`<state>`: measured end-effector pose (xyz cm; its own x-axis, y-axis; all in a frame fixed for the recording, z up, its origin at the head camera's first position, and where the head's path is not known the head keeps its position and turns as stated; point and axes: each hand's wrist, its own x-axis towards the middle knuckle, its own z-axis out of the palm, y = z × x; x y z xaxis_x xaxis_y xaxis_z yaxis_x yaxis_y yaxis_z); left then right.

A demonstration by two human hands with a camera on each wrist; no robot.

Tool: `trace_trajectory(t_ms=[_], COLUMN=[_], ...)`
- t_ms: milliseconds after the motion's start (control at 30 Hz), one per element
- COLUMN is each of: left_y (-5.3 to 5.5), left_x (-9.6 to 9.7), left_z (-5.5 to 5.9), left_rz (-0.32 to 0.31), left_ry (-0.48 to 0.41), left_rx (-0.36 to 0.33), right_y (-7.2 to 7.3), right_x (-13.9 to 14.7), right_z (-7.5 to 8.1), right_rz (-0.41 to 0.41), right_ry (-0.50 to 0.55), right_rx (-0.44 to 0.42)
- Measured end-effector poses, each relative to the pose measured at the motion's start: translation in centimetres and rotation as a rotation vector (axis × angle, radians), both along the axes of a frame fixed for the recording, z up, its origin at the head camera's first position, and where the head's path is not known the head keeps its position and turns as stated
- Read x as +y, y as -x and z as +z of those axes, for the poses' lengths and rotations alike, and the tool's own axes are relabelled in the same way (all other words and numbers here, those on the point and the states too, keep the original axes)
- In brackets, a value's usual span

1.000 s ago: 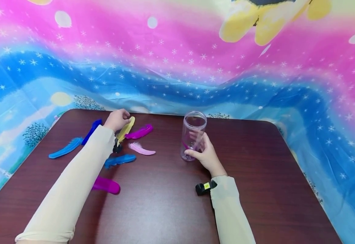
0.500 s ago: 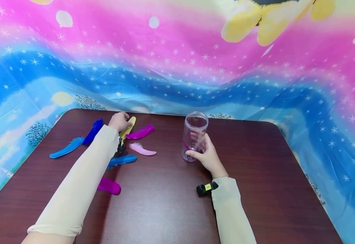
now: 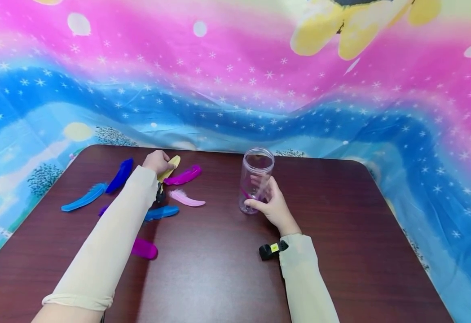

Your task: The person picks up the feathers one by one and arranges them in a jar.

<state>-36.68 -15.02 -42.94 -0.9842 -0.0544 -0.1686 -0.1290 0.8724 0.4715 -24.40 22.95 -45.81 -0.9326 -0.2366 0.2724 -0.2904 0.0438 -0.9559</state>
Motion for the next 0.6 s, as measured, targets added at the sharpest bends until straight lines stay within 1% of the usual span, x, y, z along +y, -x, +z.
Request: trace_trajectory(t_ms=[200, 500, 600], left_y=[-0.46, -0.64, -0.65], left_x=[0.08, -0.19, -0.41], left_z=[0.24, 0.14, 0.05], left_rz=[0.003, -0.01, -0.001], left_ry=[-0.031, -0.04, -0.057], left_rx=[-0.019, 0.001, 0.004], right_y=[-0.02, 0.12, 0.05], right_x=[0.01, 0.03, 0.03], right_z=[0.0, -0.13, -0.08], right_rz=[0.001, 0.003, 0.008], right_ry=[0.0, -0.009, -0.009], right_rx=[0.002, 0.017, 0.02])
